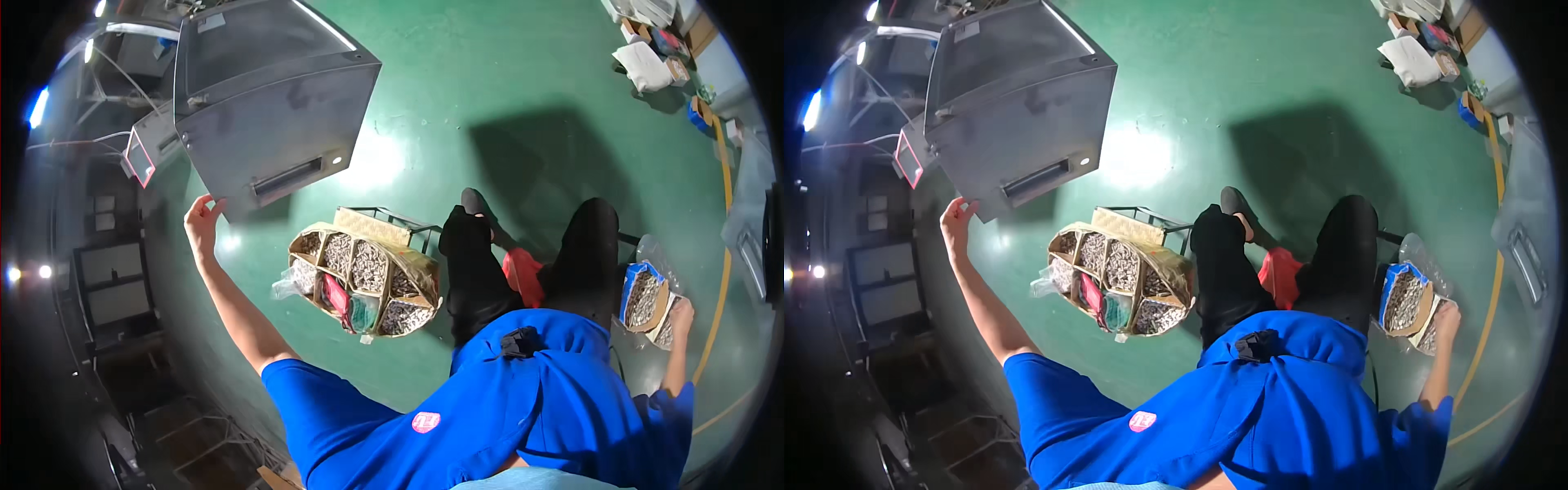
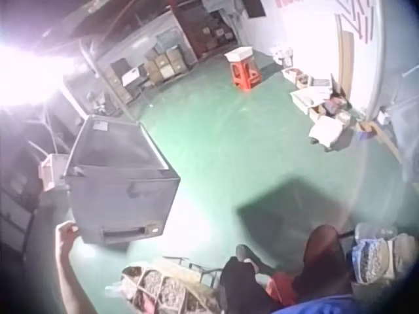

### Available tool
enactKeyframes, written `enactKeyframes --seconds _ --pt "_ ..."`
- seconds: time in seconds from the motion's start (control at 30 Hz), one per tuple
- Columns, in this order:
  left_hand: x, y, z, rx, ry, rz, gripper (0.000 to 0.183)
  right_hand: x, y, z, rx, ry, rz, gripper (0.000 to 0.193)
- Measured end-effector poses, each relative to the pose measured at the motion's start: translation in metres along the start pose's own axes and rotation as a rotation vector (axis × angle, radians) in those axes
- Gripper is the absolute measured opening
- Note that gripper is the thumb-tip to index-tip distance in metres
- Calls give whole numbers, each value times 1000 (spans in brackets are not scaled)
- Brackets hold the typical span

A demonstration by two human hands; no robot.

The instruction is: Manually inserting and tightening screws on the corners of small metal enclosures.

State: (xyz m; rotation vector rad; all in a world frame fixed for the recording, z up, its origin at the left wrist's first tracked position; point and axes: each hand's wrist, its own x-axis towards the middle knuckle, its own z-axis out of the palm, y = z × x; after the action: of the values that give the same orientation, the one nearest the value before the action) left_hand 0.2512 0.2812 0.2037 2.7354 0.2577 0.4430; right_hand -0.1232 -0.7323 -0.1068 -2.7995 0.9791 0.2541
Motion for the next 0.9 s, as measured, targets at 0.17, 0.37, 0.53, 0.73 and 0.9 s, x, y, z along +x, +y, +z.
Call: enactKeyframes --seconds 0.17,0.37,0.53,0.73,0.9 --pt "-10 -2 -24 67 17 12 25 -20 -57 -4 6 183 -137 11" --pt "-4 -20 -30 44 18 5 25 -25 -75 -27 -238 -33 -22 12" --pt "-5 -22 -26 13 12 -49 24 -23 -69 -27 -100 -12 4 16" --pt "-9 -36 -29 3 67 3 22 -18 -72 -41 -133 23 -26 14" --pt "-2 -24 -24 -11 60 2 22 6 -217 -103 139 39 -456 18"
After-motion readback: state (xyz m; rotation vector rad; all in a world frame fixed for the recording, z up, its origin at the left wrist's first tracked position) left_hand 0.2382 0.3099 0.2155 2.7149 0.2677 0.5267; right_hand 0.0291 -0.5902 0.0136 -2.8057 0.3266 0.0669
